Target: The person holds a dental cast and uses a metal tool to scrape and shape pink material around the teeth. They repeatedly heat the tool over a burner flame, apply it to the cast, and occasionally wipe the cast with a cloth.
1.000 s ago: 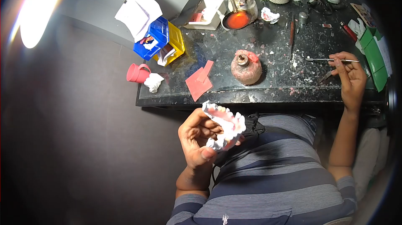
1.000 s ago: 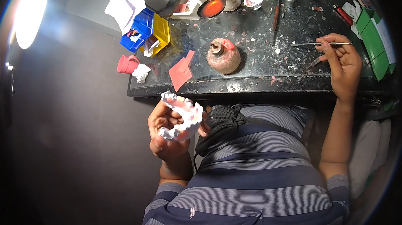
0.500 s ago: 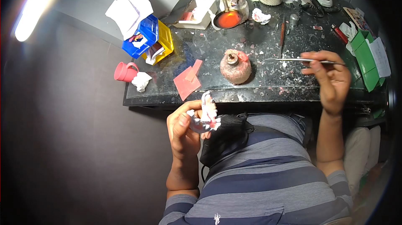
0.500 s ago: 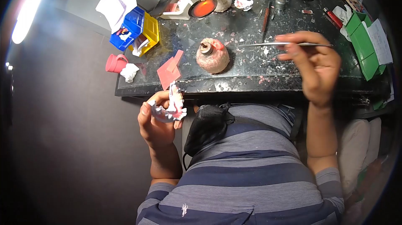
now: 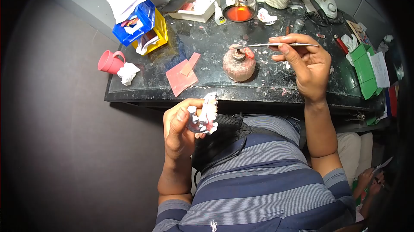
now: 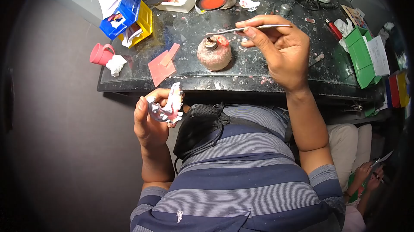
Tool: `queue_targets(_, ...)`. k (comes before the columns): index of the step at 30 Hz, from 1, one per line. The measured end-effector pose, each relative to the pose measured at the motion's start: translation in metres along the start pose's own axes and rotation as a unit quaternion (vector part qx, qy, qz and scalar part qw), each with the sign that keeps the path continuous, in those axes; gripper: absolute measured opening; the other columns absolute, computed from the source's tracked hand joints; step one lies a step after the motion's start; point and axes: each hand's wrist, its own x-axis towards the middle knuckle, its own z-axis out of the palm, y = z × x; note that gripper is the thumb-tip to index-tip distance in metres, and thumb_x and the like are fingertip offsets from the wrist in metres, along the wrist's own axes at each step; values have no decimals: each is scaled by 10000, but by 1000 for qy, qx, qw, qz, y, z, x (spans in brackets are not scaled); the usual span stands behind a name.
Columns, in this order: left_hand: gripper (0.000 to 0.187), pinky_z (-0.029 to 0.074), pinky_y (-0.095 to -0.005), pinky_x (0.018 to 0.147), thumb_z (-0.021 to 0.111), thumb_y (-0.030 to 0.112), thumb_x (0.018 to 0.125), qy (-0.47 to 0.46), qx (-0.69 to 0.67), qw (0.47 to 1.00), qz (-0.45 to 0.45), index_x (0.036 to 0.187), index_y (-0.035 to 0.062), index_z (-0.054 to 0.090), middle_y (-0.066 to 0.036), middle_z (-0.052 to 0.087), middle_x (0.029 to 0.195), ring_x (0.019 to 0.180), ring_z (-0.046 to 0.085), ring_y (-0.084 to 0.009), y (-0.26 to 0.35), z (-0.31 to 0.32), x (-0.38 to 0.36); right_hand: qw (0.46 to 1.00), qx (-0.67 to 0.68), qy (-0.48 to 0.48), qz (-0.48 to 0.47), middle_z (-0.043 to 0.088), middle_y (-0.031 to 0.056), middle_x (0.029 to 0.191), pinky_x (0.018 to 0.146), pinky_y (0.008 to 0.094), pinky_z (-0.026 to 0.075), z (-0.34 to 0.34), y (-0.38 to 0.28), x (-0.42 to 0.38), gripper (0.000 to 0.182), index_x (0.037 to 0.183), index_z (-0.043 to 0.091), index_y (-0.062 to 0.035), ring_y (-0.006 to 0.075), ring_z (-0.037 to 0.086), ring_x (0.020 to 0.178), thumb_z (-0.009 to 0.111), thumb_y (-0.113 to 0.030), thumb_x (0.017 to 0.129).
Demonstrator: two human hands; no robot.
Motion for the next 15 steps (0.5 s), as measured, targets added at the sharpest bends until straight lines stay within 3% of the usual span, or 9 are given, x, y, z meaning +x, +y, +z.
queue_targets(7, 763, 488, -235, 557, 518, 572, 875, -16, 77, 997, 4, 1035, -164, 641, -166, 691, 799, 626, 637, -145, 4, -2, -1, 1000, -7, 7, 3, 706, 224, 1019, 736, 316, 639, -5, -2, 5, 137, 1067, 644, 79, 257, 724, 919, 620, 36, 939)
queue_targets(8, 593, 403, -177, 524, 573, 442, 866, -19, 32, 999, 11, 1061, -109, 675, -92, 695, 786, 628, 604, -78, 1, -3, -1, 1000, -9, 10, 6, 706, 226, 1023, 735, 320, 640, -5, -2, 5, 142, 1073, 641, 79, 263, 725, 922, 621, 32, 940)
queue_targets(15, 606, 435, -191, 544, 573, 450, 853, -36, 6, 999, -14, 1068, -107, 679, -99, 700, 801, 660, 627, -93, 3, -6, -4, 1000, -23, 8, 9, 705, 230, 1030, 738, 329, 642, -5, 1, 5, 150, 1085, 636, 71, 276, 724, 926, 621, 13, 947)
